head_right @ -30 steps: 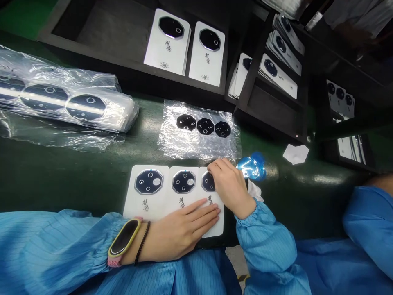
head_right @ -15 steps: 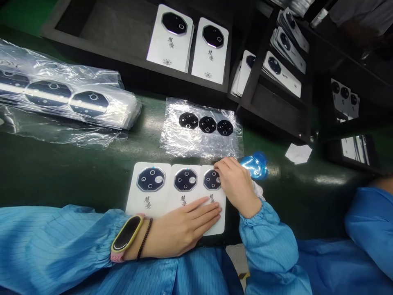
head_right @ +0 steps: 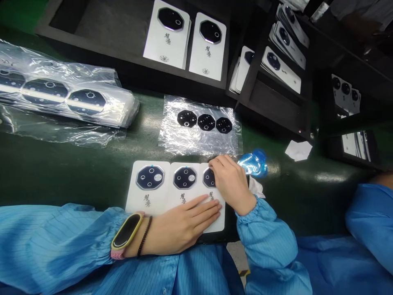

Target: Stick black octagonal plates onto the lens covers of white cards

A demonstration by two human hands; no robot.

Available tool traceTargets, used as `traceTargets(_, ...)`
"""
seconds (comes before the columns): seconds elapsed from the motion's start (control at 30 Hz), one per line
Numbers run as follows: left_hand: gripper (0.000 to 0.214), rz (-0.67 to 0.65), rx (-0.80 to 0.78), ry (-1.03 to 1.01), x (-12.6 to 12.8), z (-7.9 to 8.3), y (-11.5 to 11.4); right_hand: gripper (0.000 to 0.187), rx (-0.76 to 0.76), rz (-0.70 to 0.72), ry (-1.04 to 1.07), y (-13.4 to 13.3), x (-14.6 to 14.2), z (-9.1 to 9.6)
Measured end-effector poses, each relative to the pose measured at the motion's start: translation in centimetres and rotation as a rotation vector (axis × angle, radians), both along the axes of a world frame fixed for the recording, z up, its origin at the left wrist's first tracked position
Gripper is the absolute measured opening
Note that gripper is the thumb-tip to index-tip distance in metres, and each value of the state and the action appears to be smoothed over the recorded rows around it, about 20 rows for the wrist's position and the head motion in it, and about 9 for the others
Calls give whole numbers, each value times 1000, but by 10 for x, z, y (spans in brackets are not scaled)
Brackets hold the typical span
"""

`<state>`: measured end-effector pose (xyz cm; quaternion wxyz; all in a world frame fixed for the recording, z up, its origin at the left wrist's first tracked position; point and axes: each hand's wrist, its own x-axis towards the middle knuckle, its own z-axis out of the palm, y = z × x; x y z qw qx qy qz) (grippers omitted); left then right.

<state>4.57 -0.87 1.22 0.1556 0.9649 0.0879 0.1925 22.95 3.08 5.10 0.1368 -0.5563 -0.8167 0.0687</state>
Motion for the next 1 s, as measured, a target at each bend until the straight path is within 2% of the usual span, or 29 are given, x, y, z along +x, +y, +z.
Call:
traceTargets(0.4, 41, -13, 2, 14, -1, -1, 0, 13, -83, -25, 48, -1, 6, 2)
traceTargets(0.6, 40, -17, -10, 6, 0, -1, 0, 16, -94, -14, 21, -2, 5, 2)
traceTargets(1.0, 40, 2, -32, -20, 0, -2, 0, 24, 43, 25, -92, -6, 0, -5)
